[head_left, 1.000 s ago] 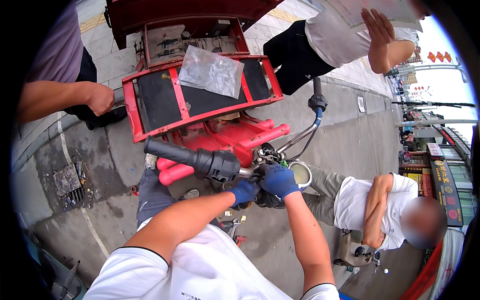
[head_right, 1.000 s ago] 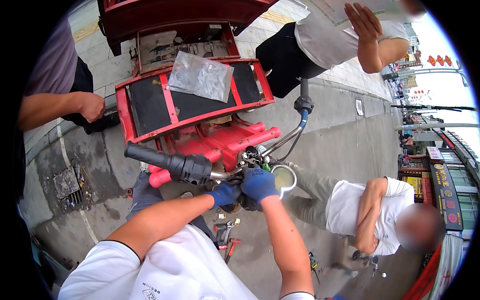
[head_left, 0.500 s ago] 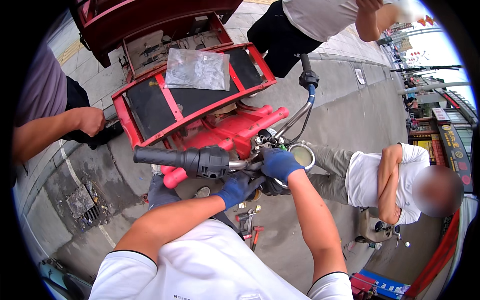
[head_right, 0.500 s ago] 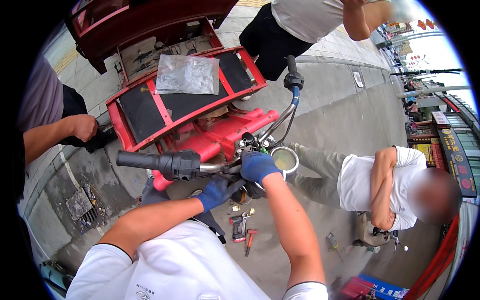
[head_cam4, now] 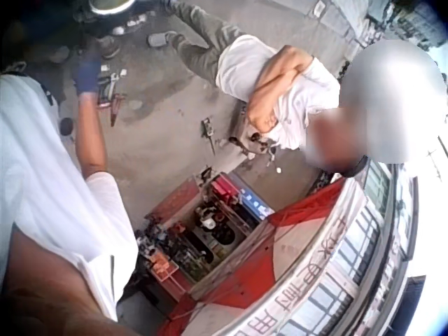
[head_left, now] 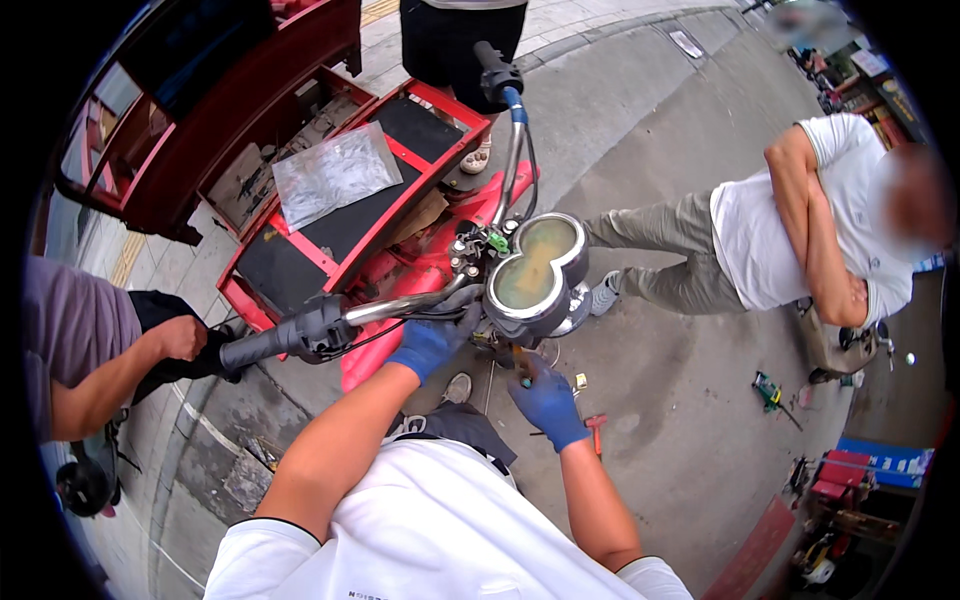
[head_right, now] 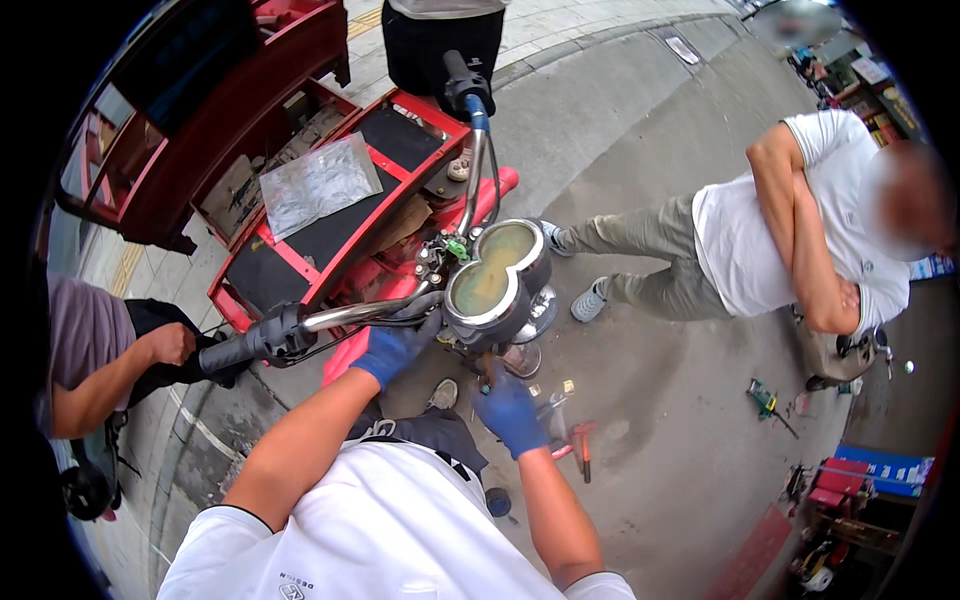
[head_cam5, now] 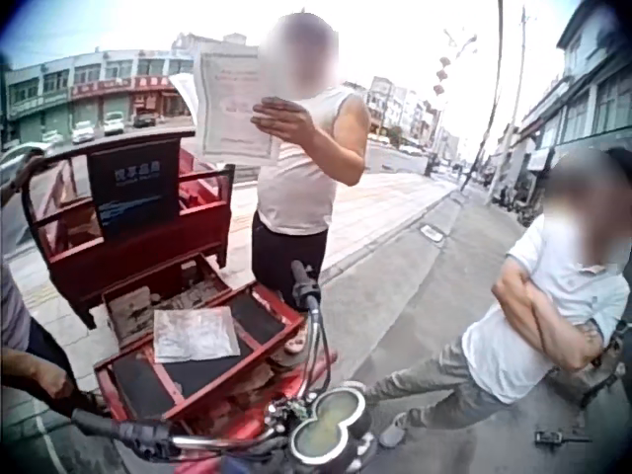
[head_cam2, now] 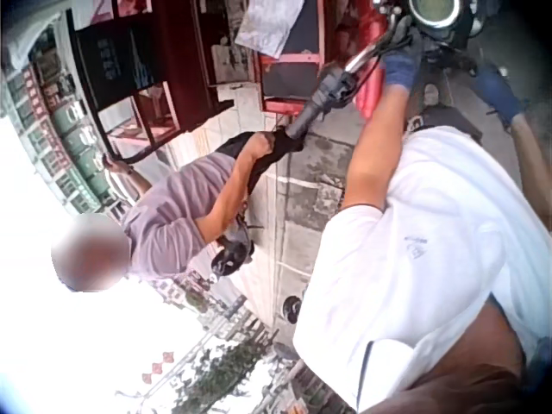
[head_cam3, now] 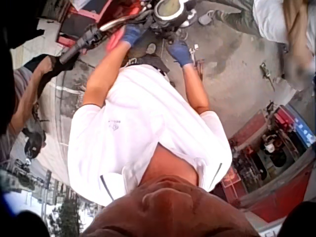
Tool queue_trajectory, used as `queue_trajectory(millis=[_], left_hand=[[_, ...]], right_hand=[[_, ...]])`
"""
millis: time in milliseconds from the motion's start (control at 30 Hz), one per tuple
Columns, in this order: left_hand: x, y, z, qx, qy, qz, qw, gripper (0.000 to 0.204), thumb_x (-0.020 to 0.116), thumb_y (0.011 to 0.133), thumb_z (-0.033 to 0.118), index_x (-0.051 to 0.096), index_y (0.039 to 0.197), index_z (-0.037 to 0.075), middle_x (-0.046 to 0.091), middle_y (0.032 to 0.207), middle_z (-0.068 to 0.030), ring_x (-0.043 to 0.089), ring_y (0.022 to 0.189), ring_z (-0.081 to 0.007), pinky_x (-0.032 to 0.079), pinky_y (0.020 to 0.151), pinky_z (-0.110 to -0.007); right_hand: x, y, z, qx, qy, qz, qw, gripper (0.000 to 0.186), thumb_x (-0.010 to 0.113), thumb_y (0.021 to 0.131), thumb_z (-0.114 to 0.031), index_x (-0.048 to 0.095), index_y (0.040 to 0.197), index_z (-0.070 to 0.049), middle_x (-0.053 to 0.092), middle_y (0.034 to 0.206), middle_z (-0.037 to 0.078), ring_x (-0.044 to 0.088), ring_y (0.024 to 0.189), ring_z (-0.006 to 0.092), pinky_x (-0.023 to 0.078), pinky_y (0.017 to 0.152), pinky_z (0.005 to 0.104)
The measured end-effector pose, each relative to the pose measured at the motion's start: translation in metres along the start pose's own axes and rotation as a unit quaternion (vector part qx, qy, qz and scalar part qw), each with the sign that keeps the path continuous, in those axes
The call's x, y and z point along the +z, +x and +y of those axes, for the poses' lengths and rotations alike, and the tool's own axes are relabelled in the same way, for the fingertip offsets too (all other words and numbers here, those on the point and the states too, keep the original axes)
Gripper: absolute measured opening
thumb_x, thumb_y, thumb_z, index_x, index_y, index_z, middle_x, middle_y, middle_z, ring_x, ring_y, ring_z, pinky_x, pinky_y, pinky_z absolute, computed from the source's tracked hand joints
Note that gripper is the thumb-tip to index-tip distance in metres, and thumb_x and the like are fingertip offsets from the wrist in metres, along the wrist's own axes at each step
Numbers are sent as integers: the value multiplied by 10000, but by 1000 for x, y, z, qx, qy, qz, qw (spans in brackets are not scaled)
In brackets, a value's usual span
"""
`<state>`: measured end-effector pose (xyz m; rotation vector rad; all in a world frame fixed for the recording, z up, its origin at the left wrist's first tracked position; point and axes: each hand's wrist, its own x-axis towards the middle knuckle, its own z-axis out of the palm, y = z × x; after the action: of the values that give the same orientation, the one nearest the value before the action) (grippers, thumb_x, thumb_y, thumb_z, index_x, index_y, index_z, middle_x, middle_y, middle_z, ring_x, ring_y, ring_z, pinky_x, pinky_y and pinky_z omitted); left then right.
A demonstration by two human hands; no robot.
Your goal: The person works on a red three-wheeled electric vehicle, using a screwdriver to adjust components near the handlebars and battery compartment. They also handle a white plastic bag and a piece of cardboard, placing the cardboard over the battery area.
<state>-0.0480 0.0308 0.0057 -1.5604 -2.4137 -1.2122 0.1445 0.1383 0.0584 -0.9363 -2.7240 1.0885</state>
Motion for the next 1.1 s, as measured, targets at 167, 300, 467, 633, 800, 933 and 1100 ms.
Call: queue_trajectory(millis=[167, 300, 467, 633, 800, 933, 1100], left_hand=[[5, 4, 0, -117, 34, 26, 992, 270, 607, 871, 285, 623, 1116, 171, 679, 967, -121, 654, 835, -345, 527, 746, -408], [6, 3, 3, -142, 32, -42, 988, 362, 609, 867, 305, 574, 1190, 147, 647, 1081, -142, 637, 936, -329, 509, 801, -414], [-45, -17, -7, -66, -5, -201, 977, 484, 613, 864, 320, 496, 1281, 104, 613, 1135, -164, 613, 1005, -296, 478, 842, -422], [-47, -72, -15, -243, -42, -263, 933, 435, 649, 857, 281, 549, 1201, 33, 657, 940, -166, 654, 840, -243, 506, 740, -363], [31, -49, -4, -312, -362, -115, 871, 309, 646, 859, 209, 599, 1076, -6, 668, 859, -121, 639, 701, -241, 513, 645, -350], [50, -12, 38, -538, -632, 78, 553, 143, 655, 836, 52, 607, 965, 13, 648, 823, -68, 631, 650, -155, 527, 564, -271], [95, -22, 21, -539, -608, 157, 562, 189, 692, 827, 73, 585, 976, 27, 666, 812, -100, 628, 556, -155, 509, 461, -255]], right_hand=[[53, 43, 11, -2, 13, -19, 1000, 283, 608, 807, -295, 644, 914, -35, 637, 927, 248, 614, 830, 404, 492, 745, 470], [82, 50, 20, -23, -4, 55, 998, 278, 614, 794, -309, 669, 817, -37, 641, 905, 248, 621, 804, 401, 496, 739, 474], [47, 22, 26, 0, 114, 41, 993, 334, 606, 793, -311, 636, 1020, -68, 662, 893, 201, 639, 836, 371, 501, 740, 459], [56, -63, 113, 156, 31, -16, 987, 391, 633, 774, -293, 598, 1120, -115, 666, 963, 178, 645, 884, 341, 504, 764, 430], [93, -216, 217, 412, 17, 36, 910, 404, 654, 751, -243, 580, 1092, -41, 640, 830, 142, 619, 599, 220, 525, 500, 358], [81, -323, 138, 638, 200, 54, 741, 333, 660, 788, -178, 553, 1075, -47, 615, 727, 114, 552, 516, 204, 486, 442, 373], [115, -409, 75, 672, 252, 131, 684, 310, 670, 797, -174, 557, 1055, -44, 629, 747, 119, 551, 517, 195, 483, 436, 363]])
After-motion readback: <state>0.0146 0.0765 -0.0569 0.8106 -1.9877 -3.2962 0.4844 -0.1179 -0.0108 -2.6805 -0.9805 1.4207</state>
